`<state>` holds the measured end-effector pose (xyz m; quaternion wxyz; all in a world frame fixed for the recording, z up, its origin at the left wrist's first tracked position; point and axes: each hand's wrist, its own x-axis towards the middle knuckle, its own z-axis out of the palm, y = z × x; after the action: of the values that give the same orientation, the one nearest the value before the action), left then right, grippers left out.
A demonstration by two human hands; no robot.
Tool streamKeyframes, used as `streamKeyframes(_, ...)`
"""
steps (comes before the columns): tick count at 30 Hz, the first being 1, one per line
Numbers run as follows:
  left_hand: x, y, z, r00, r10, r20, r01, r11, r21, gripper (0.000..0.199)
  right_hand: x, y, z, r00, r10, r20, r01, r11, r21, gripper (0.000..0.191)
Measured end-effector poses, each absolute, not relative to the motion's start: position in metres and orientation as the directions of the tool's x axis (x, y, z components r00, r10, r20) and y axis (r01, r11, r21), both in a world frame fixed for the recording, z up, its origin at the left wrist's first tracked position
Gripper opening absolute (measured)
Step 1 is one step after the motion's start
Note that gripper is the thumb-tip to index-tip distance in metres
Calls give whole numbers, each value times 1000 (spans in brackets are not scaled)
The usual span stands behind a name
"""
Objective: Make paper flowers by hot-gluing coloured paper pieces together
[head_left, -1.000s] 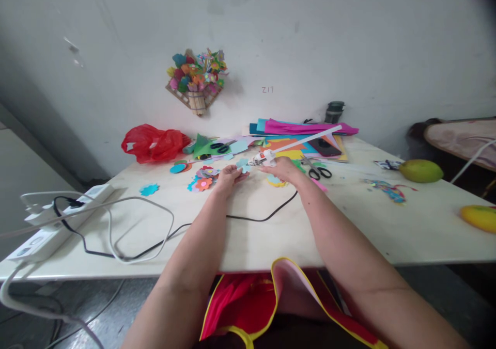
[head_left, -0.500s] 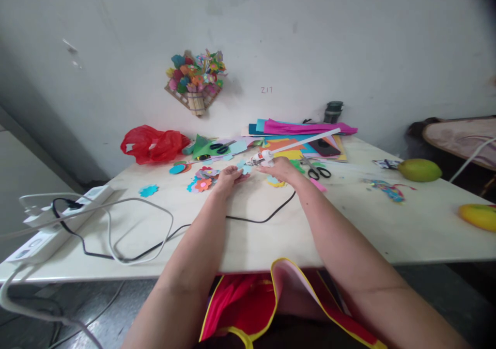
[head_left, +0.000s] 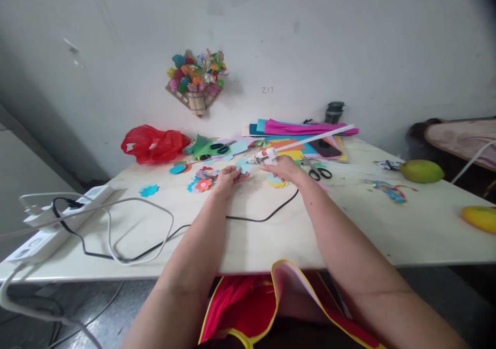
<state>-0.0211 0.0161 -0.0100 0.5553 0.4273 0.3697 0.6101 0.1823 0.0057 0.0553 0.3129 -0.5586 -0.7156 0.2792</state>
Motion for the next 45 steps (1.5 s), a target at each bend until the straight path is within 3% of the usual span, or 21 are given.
streamKeyframes(18, -20, 17, -10, 12, 994, 109, -343, -98, 934, 26, 176, 9, 52, -220, 963, 155, 711, 267, -650, 33)
streamKeyframes(45, -21, 16, -10, -4, 993, 120, -353, -114, 929, 19, 181, 12, 52, -225, 964, 142, 663, 258, -703, 31)
